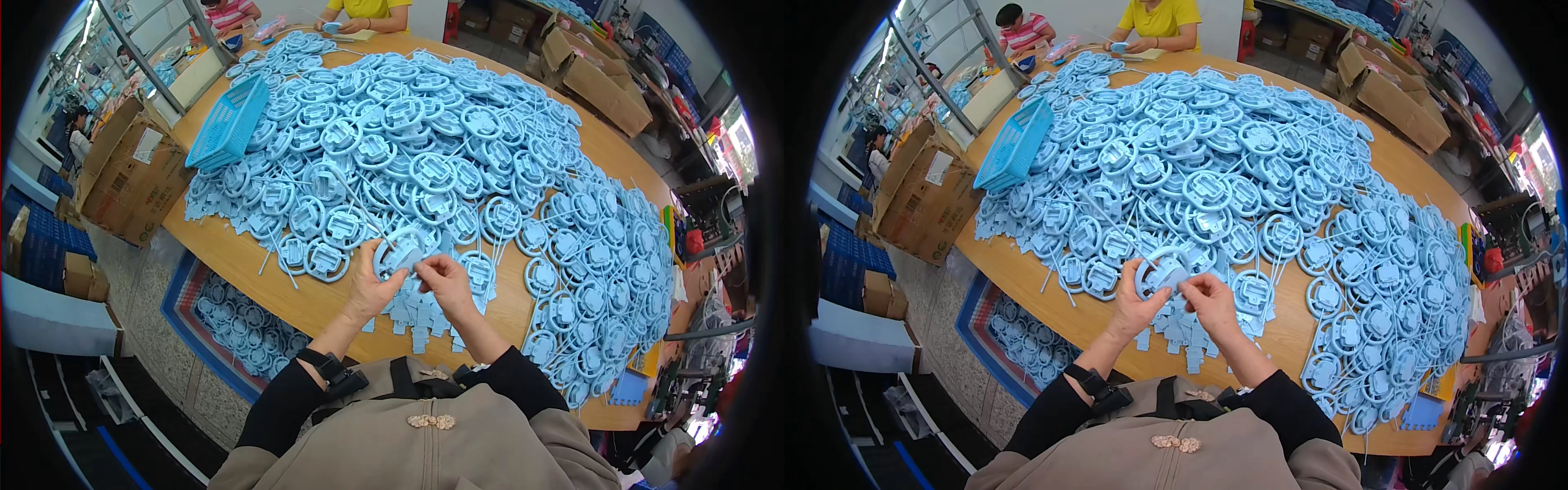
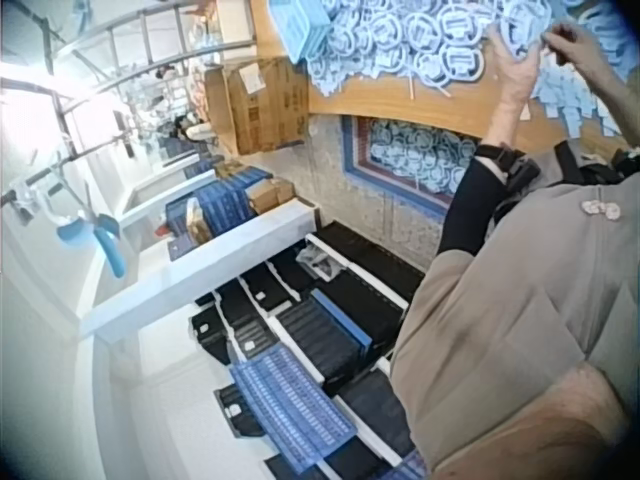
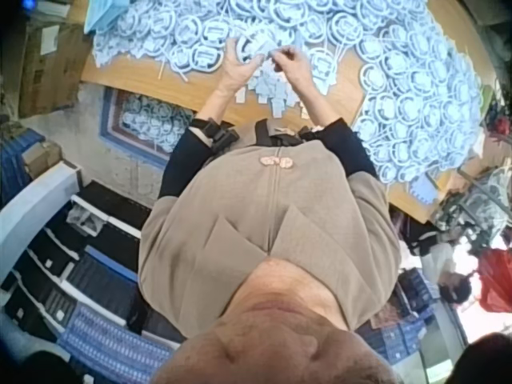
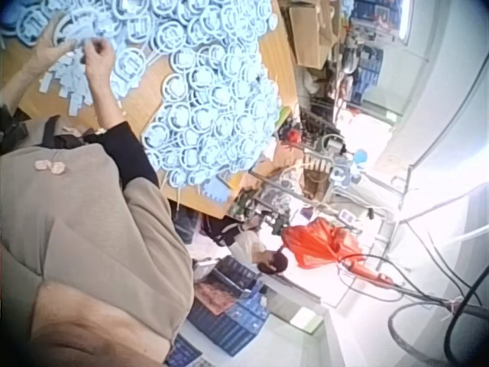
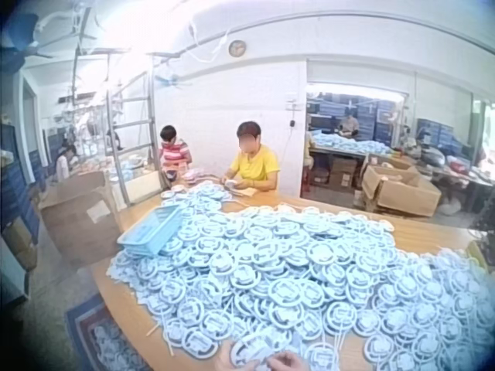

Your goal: The person assembles blue plastic components by hand, fitting a rectangular plate into a circular frame and inserting a thin blue rod. They repeat this process multiple times, placing each finished unit back onto the table.

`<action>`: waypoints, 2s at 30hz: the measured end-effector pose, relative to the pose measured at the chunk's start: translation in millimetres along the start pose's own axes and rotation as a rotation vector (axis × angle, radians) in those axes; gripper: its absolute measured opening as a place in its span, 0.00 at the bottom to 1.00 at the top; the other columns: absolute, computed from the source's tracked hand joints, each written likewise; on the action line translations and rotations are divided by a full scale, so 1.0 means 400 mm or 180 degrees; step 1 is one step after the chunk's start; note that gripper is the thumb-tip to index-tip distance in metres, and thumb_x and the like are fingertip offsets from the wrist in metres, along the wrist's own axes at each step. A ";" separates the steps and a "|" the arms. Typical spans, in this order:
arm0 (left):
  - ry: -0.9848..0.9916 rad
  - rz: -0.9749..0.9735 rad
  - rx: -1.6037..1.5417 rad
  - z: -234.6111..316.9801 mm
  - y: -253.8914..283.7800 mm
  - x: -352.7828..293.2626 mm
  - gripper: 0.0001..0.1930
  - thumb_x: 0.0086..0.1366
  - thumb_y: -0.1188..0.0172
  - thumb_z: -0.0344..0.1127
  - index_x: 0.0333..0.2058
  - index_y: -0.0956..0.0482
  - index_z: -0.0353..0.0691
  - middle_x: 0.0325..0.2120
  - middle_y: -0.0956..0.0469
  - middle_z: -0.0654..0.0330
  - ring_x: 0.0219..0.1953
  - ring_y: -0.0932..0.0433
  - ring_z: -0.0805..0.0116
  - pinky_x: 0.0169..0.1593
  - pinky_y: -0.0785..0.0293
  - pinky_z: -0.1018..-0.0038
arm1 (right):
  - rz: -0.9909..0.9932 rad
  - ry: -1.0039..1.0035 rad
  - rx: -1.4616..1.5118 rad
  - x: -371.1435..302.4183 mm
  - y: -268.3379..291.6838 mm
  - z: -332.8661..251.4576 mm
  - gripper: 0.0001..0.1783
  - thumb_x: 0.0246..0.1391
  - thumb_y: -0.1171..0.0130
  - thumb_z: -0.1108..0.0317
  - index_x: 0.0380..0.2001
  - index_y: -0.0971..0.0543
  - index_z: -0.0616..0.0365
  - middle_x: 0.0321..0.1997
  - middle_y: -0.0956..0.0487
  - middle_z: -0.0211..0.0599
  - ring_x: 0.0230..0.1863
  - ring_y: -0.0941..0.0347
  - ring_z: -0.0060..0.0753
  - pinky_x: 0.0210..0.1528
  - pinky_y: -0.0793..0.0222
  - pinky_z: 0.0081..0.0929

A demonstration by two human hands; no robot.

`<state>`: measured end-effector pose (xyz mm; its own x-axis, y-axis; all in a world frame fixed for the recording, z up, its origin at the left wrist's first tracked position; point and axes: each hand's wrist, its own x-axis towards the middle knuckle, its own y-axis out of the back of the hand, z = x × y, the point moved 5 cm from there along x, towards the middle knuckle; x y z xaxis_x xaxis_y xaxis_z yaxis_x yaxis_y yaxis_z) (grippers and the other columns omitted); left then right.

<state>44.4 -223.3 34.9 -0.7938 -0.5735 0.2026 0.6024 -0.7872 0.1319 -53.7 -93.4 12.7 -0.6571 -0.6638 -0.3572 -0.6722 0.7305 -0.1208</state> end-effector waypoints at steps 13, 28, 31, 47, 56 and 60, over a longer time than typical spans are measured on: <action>0.0629 -0.0628 0.0181 -0.057 -0.086 -0.063 0.31 0.52 0.36 0.32 0.53 0.40 0.33 0.41 0.27 0.52 0.43 0.26 0.70 0.45 0.28 0.74 | -0.0026 -0.0414 0.0690 -0.054 0.087 0.081 0.19 0.52 0.37 0.68 0.45 0.29 0.62 0.36 0.23 0.32 0.35 0.26 0.21 0.37 0.29 0.21; -0.1715 -0.2860 0.2286 -0.073 -0.222 -0.112 0.38 0.43 0.30 0.52 0.53 0.32 0.47 0.55 0.36 0.55 0.62 0.44 0.53 0.59 0.44 0.52 | 0.1524 0.0374 0.0225 -0.153 0.486 0.126 0.30 0.51 0.38 0.65 0.56 0.34 0.59 0.54 0.29 0.42 0.51 0.30 0.37 0.52 0.33 0.33; -0.2199 -0.3617 0.2187 -0.077 -0.291 -0.162 0.41 0.42 0.31 0.54 0.57 0.35 0.51 0.61 0.43 0.55 0.66 0.50 0.52 0.62 0.51 0.46 | 0.0778 0.0827 -0.2466 -0.055 0.340 0.090 0.38 0.40 0.31 0.64 0.56 0.35 0.55 0.56 0.31 0.43 0.56 0.35 0.43 0.55 0.37 0.38; -0.2614 -0.3711 0.2351 -0.164 -0.318 -0.119 0.26 0.55 0.42 0.44 0.54 0.33 0.51 0.56 0.39 0.54 0.63 0.44 0.51 0.61 0.46 0.49 | -0.0053 0.0647 0.1409 -0.141 0.432 -0.039 0.29 0.50 0.46 0.68 0.57 0.35 0.65 0.54 0.28 0.40 0.54 0.31 0.33 0.55 0.34 0.33; 0.2686 -0.2632 -0.1779 -0.006 -0.228 -0.134 0.34 0.64 0.45 0.47 0.63 0.47 0.40 0.54 0.35 0.55 0.56 0.36 0.67 0.54 0.32 0.71 | 0.0146 0.1996 -0.2815 -0.276 0.129 -0.089 0.42 0.31 0.30 0.74 0.56 0.33 0.59 0.53 0.29 0.39 0.51 0.30 0.33 0.50 0.32 0.31; 0.2163 -0.2192 -0.1500 -0.084 -0.163 -0.146 0.32 0.60 0.42 0.39 0.62 0.43 0.43 0.47 0.30 0.61 0.45 0.29 0.74 0.44 0.29 0.75 | -0.0162 0.1075 -0.1269 -0.207 0.156 0.023 0.43 0.35 0.28 0.69 0.57 0.36 0.61 0.57 0.33 0.44 0.54 0.33 0.37 0.53 0.34 0.34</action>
<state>48.6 -145.9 -18.0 -0.9178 0.1352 -0.3732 0.0302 -0.9138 -0.4051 -37.9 8.6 26.2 -0.6494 -0.7597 -0.0337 -0.7405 0.6217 0.2552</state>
